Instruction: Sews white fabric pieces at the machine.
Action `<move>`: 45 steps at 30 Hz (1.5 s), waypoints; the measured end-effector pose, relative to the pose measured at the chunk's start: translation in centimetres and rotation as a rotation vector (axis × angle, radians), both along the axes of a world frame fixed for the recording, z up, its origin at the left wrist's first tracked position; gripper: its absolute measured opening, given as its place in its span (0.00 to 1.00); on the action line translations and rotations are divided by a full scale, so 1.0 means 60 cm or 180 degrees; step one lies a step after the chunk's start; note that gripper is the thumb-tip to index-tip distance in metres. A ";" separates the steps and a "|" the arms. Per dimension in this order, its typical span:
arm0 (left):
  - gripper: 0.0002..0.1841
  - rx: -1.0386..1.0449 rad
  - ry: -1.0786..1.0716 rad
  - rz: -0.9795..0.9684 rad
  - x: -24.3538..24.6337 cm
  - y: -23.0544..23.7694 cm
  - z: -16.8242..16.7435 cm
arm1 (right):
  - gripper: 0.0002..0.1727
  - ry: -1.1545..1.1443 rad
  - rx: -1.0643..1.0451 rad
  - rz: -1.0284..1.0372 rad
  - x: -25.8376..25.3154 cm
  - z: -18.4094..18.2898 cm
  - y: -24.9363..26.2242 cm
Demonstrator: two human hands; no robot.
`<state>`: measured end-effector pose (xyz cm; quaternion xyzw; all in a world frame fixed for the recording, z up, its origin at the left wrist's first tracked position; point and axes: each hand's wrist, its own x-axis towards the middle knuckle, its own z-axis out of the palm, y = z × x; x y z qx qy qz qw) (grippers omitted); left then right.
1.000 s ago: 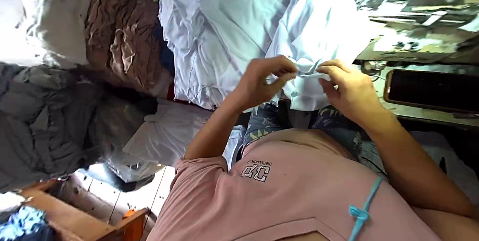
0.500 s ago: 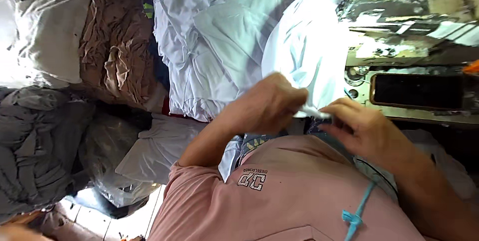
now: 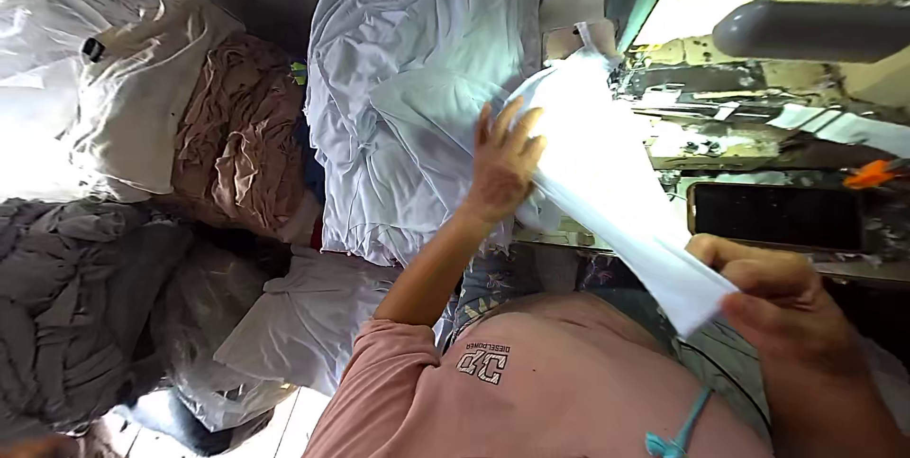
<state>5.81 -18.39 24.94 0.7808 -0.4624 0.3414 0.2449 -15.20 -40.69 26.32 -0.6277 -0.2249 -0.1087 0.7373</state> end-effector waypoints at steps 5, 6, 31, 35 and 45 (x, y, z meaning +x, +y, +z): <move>0.12 0.0456 -0.0327 -0.0237 0.025 0.000 0.082 | 0.06 0.0947 -0.0406 -0.0667 0.009 -0.074 0.054; 0.14 0.0731 -0.0377 -0.0460 0.027 -0.009 0.073 | 0.07 0.1020 -0.0475 -0.0747 0.013 -0.087 0.059; 0.19 0.0551 0.0522 -0.0372 0.142 -0.094 0.098 | 0.06 0.0322 -0.1135 -0.1732 0.125 -0.092 0.022; 0.18 0.0341 0.0304 -0.0544 0.120 -0.073 0.122 | 0.05 0.0254 -0.0920 -0.1568 0.141 -0.081 0.024; 0.15 0.1512 0.0660 -0.1307 0.050 -0.064 0.123 | 0.04 0.0237 -0.0301 -0.1198 0.141 -0.085 0.025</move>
